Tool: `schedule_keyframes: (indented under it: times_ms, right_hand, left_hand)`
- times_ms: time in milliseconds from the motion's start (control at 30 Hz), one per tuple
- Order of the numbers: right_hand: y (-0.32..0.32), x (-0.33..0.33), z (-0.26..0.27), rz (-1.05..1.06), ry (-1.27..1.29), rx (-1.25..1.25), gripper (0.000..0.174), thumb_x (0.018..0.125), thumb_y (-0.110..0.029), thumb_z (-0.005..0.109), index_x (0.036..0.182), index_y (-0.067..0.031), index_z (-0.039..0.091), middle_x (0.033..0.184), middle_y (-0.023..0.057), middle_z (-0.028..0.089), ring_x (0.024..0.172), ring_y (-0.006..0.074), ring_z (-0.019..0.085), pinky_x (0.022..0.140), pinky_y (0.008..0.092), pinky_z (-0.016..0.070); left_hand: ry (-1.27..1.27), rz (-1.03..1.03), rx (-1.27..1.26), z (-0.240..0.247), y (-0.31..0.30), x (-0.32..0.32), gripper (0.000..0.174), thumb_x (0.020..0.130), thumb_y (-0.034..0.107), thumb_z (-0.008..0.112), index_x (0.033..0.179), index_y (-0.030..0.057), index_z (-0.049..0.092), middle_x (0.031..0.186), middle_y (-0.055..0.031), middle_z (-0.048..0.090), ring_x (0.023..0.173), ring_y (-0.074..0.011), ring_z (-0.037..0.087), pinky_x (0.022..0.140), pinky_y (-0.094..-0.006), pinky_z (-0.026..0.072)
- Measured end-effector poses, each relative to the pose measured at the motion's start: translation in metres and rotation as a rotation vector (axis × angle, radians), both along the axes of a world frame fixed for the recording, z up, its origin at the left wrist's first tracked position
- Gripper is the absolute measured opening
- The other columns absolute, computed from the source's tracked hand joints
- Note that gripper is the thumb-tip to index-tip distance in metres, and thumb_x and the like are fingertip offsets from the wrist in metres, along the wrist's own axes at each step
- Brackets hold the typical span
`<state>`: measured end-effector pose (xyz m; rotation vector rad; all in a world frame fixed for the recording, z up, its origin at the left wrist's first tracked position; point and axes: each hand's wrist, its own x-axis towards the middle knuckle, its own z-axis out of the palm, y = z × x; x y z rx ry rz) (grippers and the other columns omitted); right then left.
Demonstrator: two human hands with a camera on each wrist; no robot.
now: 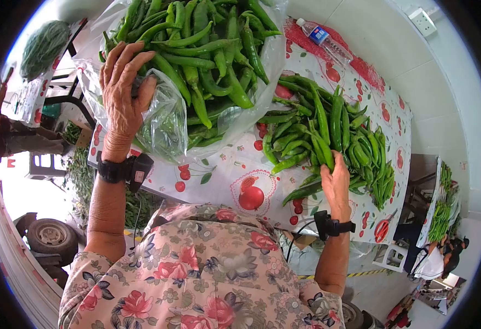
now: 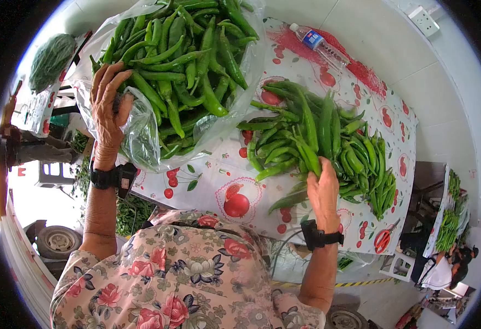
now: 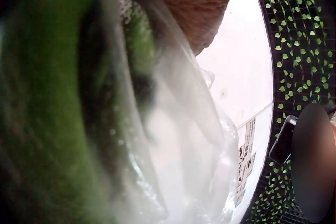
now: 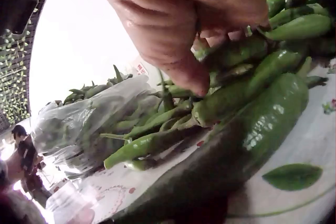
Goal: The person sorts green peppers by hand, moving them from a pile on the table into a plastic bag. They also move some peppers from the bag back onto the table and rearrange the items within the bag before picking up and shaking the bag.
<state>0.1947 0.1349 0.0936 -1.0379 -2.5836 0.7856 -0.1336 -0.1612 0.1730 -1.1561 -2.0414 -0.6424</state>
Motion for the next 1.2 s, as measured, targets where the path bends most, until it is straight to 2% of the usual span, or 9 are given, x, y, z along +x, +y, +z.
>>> schedule_keyframes:
  times_ms: [267,467,567,667,767,900,933,1067,1200]
  right_hand:
    - [0.002,-0.005,-0.017,0.180,-0.118,0.325,0.059,0.067,-0.014,0.073,0.118,0.0069,0.051,0.110,0.0249,0.057,0.101,0.0397,0.054,0.089,0.0436,0.0435]
    - [0.005,-0.030,-0.009,0.039,-0.248,0.082,0.044,0.066,-0.018,0.074,0.101,0.0030,0.058,0.096,0.0229,0.062,0.093,0.0400,0.056,0.083,0.0454,0.0452]
    - [-0.002,-0.027,-0.009,-0.007,-0.178,0.200,0.039,0.069,-0.019,0.072,0.101,0.0004,0.058,0.088,0.0209,0.064,0.086,0.0370,0.060,0.077,0.0434,0.0479]
    - [0.014,-0.015,-0.004,-0.069,-0.017,-0.079,0.032,0.073,-0.019,0.069,0.098,-0.0007,0.059,0.082,0.0178,0.065,0.076,0.0331,0.064,0.070,0.0396,0.0495]
    - [0.018,-0.004,0.022,-0.040,0.088,-0.029,0.024,0.078,-0.016,0.065,0.096,-0.0019,0.060,0.079,0.0144,0.066,0.071,0.0299,0.064,0.068,0.0353,0.0497]
    - [0.014,0.014,0.048,0.074,-0.086,0.082,0.025,0.075,-0.013,0.064,0.097,-0.0023,0.059,0.085,0.0163,0.063,0.082,0.0346,0.063,0.075,0.0403,0.0489]
    - [0.009,0.017,0.051,0.063,-0.263,0.062,0.032,0.071,-0.008,0.067,0.101,-0.0023,0.058,0.098,0.0170,0.061,0.097,0.0357,0.058,0.085,0.0424,0.0456]
    - [-0.005,0.034,0.015,0.335,-0.217,0.212,0.062,0.060,-0.003,0.075,0.117,-0.0039,0.051,0.120,0.0156,0.053,0.115,0.0333,0.048,0.099,0.0417,0.0355]
    - [-0.015,0.035,0.018,0.338,-0.281,0.292,0.068,0.060,-0.004,0.076,0.122,-0.0046,0.049,0.123,0.0126,0.051,0.117,0.0313,0.045,0.100,0.0415,0.0353]
  left_hand:
    - [0.011,0.003,0.010,-0.001,0.000,0.000,0.034,0.085,0.027,0.059,0.116,0.0116,0.061,0.126,-0.0072,0.056,0.124,-0.0308,0.044,0.105,-0.0434,0.0296]
    - [0.018,0.002,0.013,-0.002,0.000,-0.001,0.034,0.085,0.026,0.059,0.116,0.0116,0.062,0.126,-0.0070,0.056,0.124,-0.0308,0.044,0.105,-0.0437,0.0290]
    - [0.017,-0.001,0.014,-0.002,0.000,-0.001,0.034,0.085,0.026,0.059,0.115,0.0117,0.062,0.126,-0.0070,0.056,0.124,-0.0308,0.044,0.105,-0.0439,0.0286]
    - [0.004,0.002,0.015,-0.002,0.000,0.000,0.034,0.085,0.026,0.059,0.115,0.0118,0.062,0.126,-0.0071,0.056,0.125,-0.0310,0.044,0.106,-0.0438,0.0284]
    - [-0.004,-0.001,0.013,-0.003,0.000,-0.002,0.034,0.084,0.025,0.059,0.115,0.0121,0.062,0.127,-0.0071,0.056,0.125,-0.0314,0.044,0.106,-0.0437,0.0283]
    - [-0.004,-0.014,0.025,-0.004,0.000,-0.002,0.033,0.085,0.024,0.058,0.115,0.0121,0.062,0.127,-0.0075,0.056,0.125,-0.0320,0.044,0.106,-0.0439,0.0287]
    - [-0.004,-0.018,0.023,-0.004,0.000,-0.003,0.033,0.085,0.026,0.058,0.115,0.0121,0.062,0.127,-0.0077,0.056,0.125,-0.0320,0.044,0.105,-0.0440,0.0290]
    - [-0.003,-0.028,0.024,-0.003,0.000,-0.002,0.034,0.086,0.027,0.058,0.116,0.0120,0.062,0.126,-0.0079,0.057,0.125,-0.0320,0.044,0.105,-0.0441,0.0290]
    - [0.012,-0.034,0.015,-0.003,-0.001,-0.002,0.034,0.087,0.028,0.056,0.117,0.0120,0.061,0.127,-0.0080,0.056,0.125,-0.0321,0.044,0.106,-0.0441,0.0289]
